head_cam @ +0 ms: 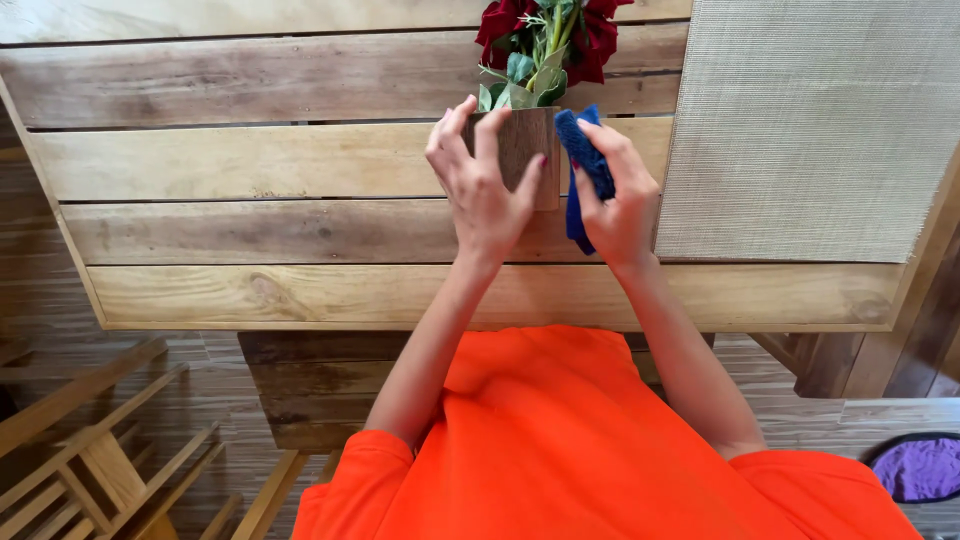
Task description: Clean the table and a wooden flower box with a blue cloth.
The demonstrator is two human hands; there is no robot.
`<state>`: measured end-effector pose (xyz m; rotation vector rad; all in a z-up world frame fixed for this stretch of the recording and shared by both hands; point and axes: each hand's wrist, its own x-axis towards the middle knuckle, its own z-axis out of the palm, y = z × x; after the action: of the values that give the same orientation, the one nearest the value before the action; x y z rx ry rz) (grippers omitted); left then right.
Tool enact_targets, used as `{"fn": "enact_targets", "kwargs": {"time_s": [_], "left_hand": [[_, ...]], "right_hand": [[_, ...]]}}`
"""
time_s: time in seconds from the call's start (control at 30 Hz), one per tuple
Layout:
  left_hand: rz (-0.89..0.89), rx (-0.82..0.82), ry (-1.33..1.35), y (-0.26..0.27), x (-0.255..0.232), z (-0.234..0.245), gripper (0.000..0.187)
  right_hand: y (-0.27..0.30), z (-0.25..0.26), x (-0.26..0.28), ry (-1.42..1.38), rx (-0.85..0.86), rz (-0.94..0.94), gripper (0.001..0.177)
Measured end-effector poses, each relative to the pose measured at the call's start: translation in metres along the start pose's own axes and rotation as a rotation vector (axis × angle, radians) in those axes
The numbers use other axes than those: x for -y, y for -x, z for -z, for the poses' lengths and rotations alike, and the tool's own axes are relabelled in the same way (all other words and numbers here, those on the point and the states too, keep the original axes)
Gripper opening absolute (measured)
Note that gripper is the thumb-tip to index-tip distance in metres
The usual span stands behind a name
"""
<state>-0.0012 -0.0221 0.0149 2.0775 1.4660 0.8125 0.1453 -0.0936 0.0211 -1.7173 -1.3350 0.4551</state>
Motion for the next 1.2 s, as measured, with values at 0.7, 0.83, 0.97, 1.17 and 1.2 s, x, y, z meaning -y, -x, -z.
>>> {"fn": "enact_targets", "kwargs": {"time_s": [0.7, 0.83, 0.97, 1.17, 1.2], "left_hand": [[0.035, 0.029, 0.152, 0.009, -0.017, 0.004, 0.073], [-0.014, -0.007, 0.252, 0.006, -0.024, 0.009, 0.069], [-0.005, 0.002, 0.434, 0.009, -0.019, 0.001, 0.069], [0.057, 0.004, 0.574, 0.020, 0.001, -0.016, 0.067], [0.048, 0.003, 0.593, 0.022, 0.006, -0.018, 0.067]], "right_hand": [[0.006, -0.004, 0.011, -0.091, 0.040, 0.004, 0.051], [-0.002, 0.015, 0.031, -0.023, 0.053, 0.046, 0.052], [-0.008, 0.021, 0.038, 0.131, 0.078, 0.159, 0.054], [-0.005, 0.016, 0.032, 0.199, 0.140, 0.239, 0.055], [-0.003, 0.013, 0.031, 0.185, 0.152, 0.236, 0.055]]}}
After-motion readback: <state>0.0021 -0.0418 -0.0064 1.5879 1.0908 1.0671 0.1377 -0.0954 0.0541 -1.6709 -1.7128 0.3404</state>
